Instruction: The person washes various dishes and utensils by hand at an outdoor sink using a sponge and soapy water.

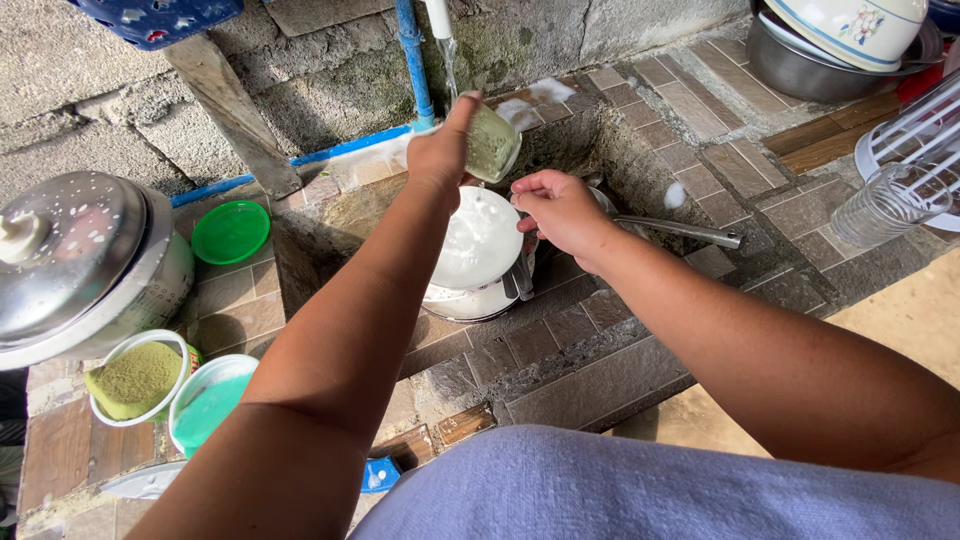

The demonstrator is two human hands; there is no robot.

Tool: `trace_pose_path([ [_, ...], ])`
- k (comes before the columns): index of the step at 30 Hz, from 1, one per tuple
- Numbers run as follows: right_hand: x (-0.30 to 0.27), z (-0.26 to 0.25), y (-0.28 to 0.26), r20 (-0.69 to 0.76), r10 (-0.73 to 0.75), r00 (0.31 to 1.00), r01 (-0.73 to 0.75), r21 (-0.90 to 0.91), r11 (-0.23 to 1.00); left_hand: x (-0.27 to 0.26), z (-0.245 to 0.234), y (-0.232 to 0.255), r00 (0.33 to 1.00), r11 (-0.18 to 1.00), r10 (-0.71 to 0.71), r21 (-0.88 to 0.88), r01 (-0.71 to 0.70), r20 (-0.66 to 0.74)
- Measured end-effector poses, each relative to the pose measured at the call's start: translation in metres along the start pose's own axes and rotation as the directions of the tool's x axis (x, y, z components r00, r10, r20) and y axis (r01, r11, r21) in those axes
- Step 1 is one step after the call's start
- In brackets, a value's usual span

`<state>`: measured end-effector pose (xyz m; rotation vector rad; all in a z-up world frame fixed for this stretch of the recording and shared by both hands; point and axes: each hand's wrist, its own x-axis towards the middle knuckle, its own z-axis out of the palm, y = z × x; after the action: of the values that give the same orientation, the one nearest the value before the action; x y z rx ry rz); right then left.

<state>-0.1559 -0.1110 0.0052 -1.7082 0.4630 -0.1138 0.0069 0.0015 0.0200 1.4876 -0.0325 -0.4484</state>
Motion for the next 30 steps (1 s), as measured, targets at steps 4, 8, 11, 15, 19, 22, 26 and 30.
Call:
trace_pose_path([
  [4, 0.003, -0.002, 0.003, -0.026, -0.054, 0.998, 0.055, 0.022, 0.998, 0.004, -0.011, -0.015, 0.907, 0.700, -0.272, -0.580, 0.416, 0.321],
  [8, -0.001, -0.004, 0.003, -0.043, -0.017, 0.999, 0.017, 0.010, 1.000, 0.001, -0.010, -0.021, 0.883, 0.645, -0.284, -0.607, 0.465, 0.375],
  [11, -0.003, -0.002, 0.004, -0.045, -0.006, 0.999, 0.006, 0.016, 1.000, -0.007, -0.006, -0.012, 0.967, 0.969, -0.189, -0.128, 0.212, 0.171],
  [15, -0.005, -0.005, 0.005, -0.037, -0.021, 0.999, 0.023, 0.040, 0.999, -0.023, 0.001, -0.005, 0.994, 0.908, 0.105, 0.407, -0.102, 0.015],
  [19, -0.008, -0.015, 0.008, -0.061, -0.027, 0.998, 0.028, 0.014, 1.000, -0.018, 0.000, 0.002, 0.996, 0.983, 0.031, 0.176, -0.045, 0.081],
  [22, -0.008, -0.021, 0.013, -0.065, -0.029, 0.997, 0.032, 0.042, 0.999, -0.013, 0.003, -0.001, 0.978, 0.981, -0.121, -0.132, 0.145, 0.172],
  [26, -0.013, -0.030, 0.019, -0.068, -0.018, 0.998, 0.022, 0.054, 0.998, -0.016, 0.007, -0.020, 0.882, 0.599, -0.286, -0.648, 0.469, 0.374],
  [30, -0.022, -0.050, 0.026, -0.057, 0.011, 0.998, -0.007, 0.060, 0.998, -0.020, 0.014, -0.039, 0.883, 0.413, -0.278, -0.783, 0.466, 0.379],
])
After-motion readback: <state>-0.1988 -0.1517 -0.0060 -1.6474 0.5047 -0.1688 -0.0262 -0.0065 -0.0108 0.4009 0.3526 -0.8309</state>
